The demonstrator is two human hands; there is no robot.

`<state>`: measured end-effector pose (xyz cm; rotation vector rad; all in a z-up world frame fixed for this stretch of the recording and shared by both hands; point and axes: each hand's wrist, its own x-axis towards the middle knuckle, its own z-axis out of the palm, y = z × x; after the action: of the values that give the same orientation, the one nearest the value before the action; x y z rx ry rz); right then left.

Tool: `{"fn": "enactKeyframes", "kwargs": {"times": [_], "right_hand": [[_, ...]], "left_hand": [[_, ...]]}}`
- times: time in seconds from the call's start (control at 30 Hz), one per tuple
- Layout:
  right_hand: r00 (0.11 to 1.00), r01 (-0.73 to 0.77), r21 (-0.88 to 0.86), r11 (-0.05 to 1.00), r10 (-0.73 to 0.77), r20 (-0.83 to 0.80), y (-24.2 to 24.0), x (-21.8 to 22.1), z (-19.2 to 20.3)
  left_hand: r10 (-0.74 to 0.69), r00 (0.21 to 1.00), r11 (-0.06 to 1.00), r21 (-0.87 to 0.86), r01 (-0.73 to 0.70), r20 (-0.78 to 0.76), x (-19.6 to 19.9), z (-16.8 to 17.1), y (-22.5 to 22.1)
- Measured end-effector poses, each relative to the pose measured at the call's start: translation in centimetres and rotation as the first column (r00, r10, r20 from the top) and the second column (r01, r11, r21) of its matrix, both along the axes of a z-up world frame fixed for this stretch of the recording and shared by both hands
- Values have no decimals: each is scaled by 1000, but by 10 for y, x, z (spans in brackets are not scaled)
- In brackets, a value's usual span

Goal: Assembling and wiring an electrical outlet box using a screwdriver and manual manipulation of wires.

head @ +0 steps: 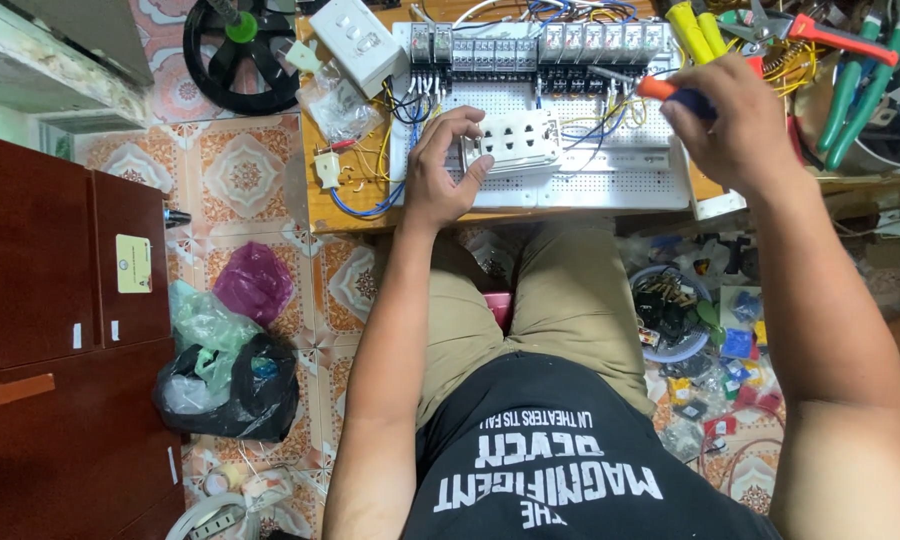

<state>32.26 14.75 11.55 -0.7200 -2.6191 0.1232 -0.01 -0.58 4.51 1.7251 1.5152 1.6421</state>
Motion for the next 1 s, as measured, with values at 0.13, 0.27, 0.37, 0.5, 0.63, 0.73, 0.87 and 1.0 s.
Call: {"fn": "enactKeyframes", "kwargs": {"times": [0.13,0.27,0.37,0.5,0.63,0.73,0.87,1.0], "right_hand": [[991,-121,61,991,124,-47,-17,-27,40],[967,-251,-102,963,245,-66,-41,-74,64],[961,-277,-45,960,278,9,-46,-96,63],[951,-304,-20,952,305,58,-43,-111,62],[951,-275,22,961,269,149,-40,-115,62],[947,-292,27,956,285,146,-39,-117,66],[940,-323,45,945,314,134,-36,-120,69],[905,-333,166,928,265,332,-33,-130,75]], "left_hand": [[-10,1000,1000,-6,10,7,1,-1,-1],[1,1000,1000,-4,-1,3,1,-4,0],[9,1000,1000,12,-9,5,1,-4,-1],[12,1000,1000,15,-12,-4,1,-4,-1],[7,1000,1000,24,-7,-8,1,-3,0],[3,1000,999,40,-3,-11,0,-3,0],[7,1000,999,33,-7,-10,1,-2,0],[28,999,999,36,-27,-35,1,-6,2]]}}
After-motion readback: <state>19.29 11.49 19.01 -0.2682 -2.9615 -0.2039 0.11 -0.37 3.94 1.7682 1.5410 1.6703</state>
